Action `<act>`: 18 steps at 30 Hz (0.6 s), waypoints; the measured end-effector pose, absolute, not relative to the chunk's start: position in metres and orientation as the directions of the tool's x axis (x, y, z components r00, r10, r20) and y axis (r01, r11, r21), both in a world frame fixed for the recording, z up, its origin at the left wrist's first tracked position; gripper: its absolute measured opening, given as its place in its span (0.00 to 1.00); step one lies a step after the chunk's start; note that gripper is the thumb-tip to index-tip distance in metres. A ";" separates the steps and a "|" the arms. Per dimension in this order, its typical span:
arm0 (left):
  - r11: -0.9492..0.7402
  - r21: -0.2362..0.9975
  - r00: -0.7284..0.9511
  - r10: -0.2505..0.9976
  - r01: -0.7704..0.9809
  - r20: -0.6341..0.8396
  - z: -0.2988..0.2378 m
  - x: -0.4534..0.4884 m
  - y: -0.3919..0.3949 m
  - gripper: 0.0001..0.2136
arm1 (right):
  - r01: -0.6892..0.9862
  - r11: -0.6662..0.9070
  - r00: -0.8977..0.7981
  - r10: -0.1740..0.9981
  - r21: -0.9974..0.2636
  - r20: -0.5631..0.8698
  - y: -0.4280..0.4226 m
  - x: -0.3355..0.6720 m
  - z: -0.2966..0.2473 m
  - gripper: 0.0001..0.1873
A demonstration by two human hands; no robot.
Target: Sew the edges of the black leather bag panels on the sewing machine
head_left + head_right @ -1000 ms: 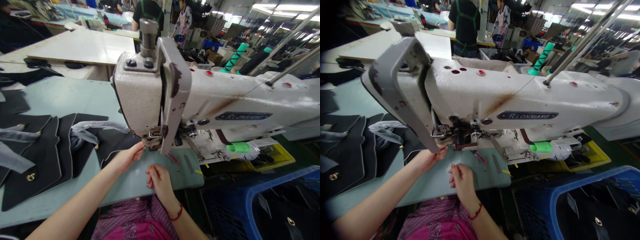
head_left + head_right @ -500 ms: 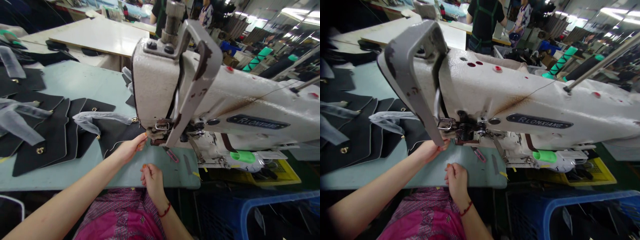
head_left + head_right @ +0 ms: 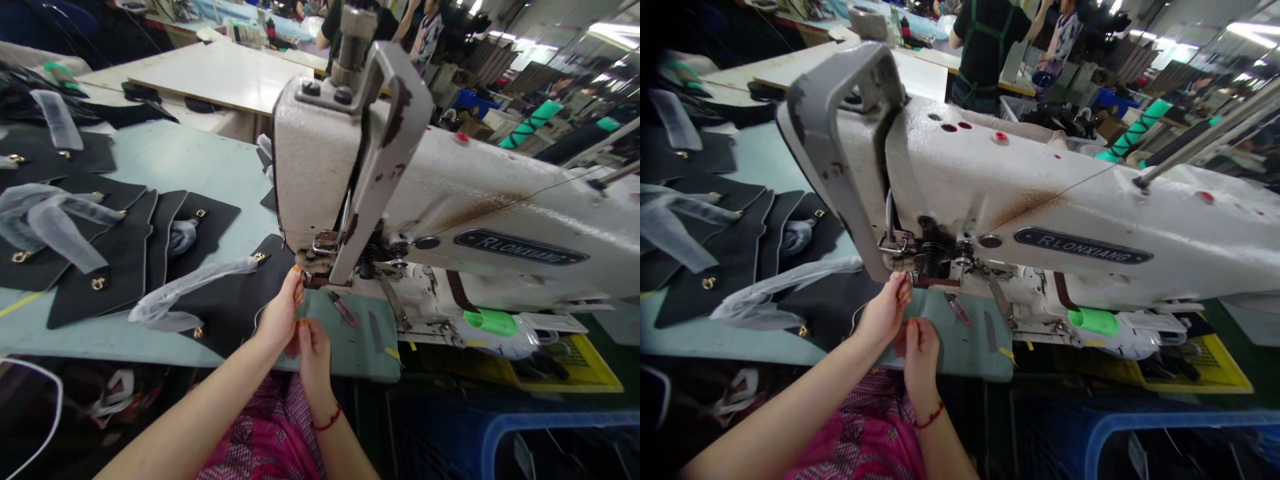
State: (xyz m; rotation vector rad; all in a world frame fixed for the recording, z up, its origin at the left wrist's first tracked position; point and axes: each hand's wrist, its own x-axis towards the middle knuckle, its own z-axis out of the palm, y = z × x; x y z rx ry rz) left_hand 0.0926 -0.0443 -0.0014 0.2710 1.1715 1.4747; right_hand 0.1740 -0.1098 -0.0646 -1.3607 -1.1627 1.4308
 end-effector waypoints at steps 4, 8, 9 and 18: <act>0.188 0.772 -0.376 0.788 -0.607 -0.488 -0.001 0.111 -0.046 0.20 | 0.006 -0.142 0.077 0.987 -0.990 -0.141 -0.097 0.178 -0.051 0.17; 0.169 0.862 -0.429 0.811 -0.479 -0.397 0.008 0.120 -0.083 0.20 | 0.005 -0.121 0.057 0.991 -0.993 -0.120 -0.083 0.178 -0.028 0.19; 0.168 0.878 -0.391 0.846 -0.449 -0.362 0.015 0.117 -0.100 0.18 | -0.019 -0.138 0.041 0.989 -0.990 -0.139 -0.079 0.176 -0.023 0.20; -0.034 0.902 -0.025 0.998 0.430 0.050 0.113 -0.030 -0.046 0.10 | -0.052 -0.225 -0.076 0.972 -0.973 -0.221 -0.054 0.132 -0.005 0.25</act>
